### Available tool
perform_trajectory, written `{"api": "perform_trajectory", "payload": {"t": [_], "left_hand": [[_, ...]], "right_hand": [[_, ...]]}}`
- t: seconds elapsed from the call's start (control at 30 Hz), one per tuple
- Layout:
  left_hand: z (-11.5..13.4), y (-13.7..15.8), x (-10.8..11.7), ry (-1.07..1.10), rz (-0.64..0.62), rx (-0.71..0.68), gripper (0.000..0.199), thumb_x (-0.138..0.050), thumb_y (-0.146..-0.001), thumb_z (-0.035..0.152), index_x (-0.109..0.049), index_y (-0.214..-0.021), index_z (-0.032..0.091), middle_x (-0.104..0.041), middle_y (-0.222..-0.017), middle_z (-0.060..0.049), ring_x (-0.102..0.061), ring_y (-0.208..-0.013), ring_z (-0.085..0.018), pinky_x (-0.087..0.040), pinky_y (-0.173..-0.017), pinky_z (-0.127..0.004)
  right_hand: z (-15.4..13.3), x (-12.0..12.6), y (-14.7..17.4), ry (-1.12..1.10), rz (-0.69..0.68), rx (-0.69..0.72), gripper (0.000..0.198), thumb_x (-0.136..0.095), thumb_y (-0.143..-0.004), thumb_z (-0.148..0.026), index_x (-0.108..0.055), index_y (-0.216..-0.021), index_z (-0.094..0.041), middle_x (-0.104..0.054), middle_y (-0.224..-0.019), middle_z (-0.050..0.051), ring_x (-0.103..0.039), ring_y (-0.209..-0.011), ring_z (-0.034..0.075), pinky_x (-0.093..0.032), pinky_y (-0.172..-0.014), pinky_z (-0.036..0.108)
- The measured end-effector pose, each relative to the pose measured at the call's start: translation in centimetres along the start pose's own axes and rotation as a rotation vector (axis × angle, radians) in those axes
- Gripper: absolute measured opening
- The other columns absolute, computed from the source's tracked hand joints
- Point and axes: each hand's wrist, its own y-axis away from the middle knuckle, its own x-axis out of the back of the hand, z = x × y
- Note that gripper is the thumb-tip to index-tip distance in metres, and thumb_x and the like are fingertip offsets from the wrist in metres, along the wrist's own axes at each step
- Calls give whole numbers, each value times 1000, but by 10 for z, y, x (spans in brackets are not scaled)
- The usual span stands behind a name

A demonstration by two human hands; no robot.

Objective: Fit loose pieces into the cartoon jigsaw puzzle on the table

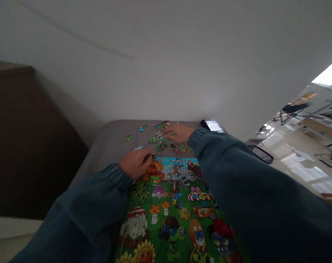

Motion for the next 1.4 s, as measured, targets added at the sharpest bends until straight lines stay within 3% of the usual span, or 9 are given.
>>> {"api": "perform_trajectory", "payload": {"t": [0.33,0.57,0.7,0.77,0.83,1.03,1.13,1.23,1.4], "left_hand": [[6,5,-12,-22,-38,1,30,-40,-92,32,-65,-80,21,-72,-84,-9,-67,-74,-24,-42,-62,-32],[7,5,-12,-40,-59,2,28,-42,-91,31,-66,-81,21,-73,-87,-9,-68,-77,-23,-44,-63,-32],[4,4,-12,-44,-76,-26,33,-36,-93,32,-65,-80,22,-71,-84,-7,-66,-77,-22,-44,-67,-31],[1,2,-12,-54,-80,-30,34,-36,-93,33,-63,-77,21,-70,-82,-7,-65,-77,-22,-43,-68,-32],[-2,-1,-13,-69,-80,-26,33,-36,-91,33,-61,-73,20,-68,-79,-8,-63,-75,-23,-42,-67,-33],[-1,-7,-14,-119,-86,-38,30,-37,-88,38,-57,-73,21,-67,-77,-8,-60,-72,-24,-40,-64,-34],[2,-7,-15,-136,-80,-17,34,-35,-88,43,-59,-78,20,-67,-81,-9,-60,-74,-24,-41,-66,-34],[2,-8,-15,-138,-81,-9,38,-36,-87,48,-60,-81,20,-67,-81,-8,-59,-72,-24,-42,-67,-34],[-11,-11,-12,-101,-67,19,38,-39,-87,48,-63,-86,19,-68,-85,-8,-61,-78,-24,-45,-74,-34]], "right_hand": [[-1,-20,-96,123,-9,-17,52,-48,-95,-18,-42,-146,-18,-55,-138,16,-55,-123,27,-44,-99,38],[-15,-18,-114,128,19,43,32,-45,-97,-16,-70,-116,-13,-65,-117,18,-56,-114,28,-43,-95,39],[-11,12,-71,91,119,104,30,-49,-98,-29,-70,-118,-22,-54,-131,11,-43,-126,25,-35,-105,39],[-10,23,-30,-9,198,180,27,-53,-96,-30,-73,-114,-25,-59,-115,8,-50,-112,23,-41,-97,38],[-11,28,20,-127,139,250,24,-54,-96,-30,-73,-111,-27,-62,-103,5,-56,-98,19,-45,-91,36],[-15,-2,143,-447,96,162,26,-50,-97,-31,-72,-113,-30,-70,-102,1,-62,-99,15,-49,-91,35],[-14,-31,163,-628,99,185,29,-48,-98,-25,-70,-116,-26,-73,-109,1,-65,-102,12,-51,-92,31],[-11,-53,164,-669,75,327,31,-46,-98,-20,-69,-119,-22,-71,-118,4,-64,-111,12,-49,-100,31],[-3,-60,164,-617,56,406,33,-44,-100,-21,-67,-122,-16,-69,-122,9,-63,-115,15,-49,-101,32]]}}
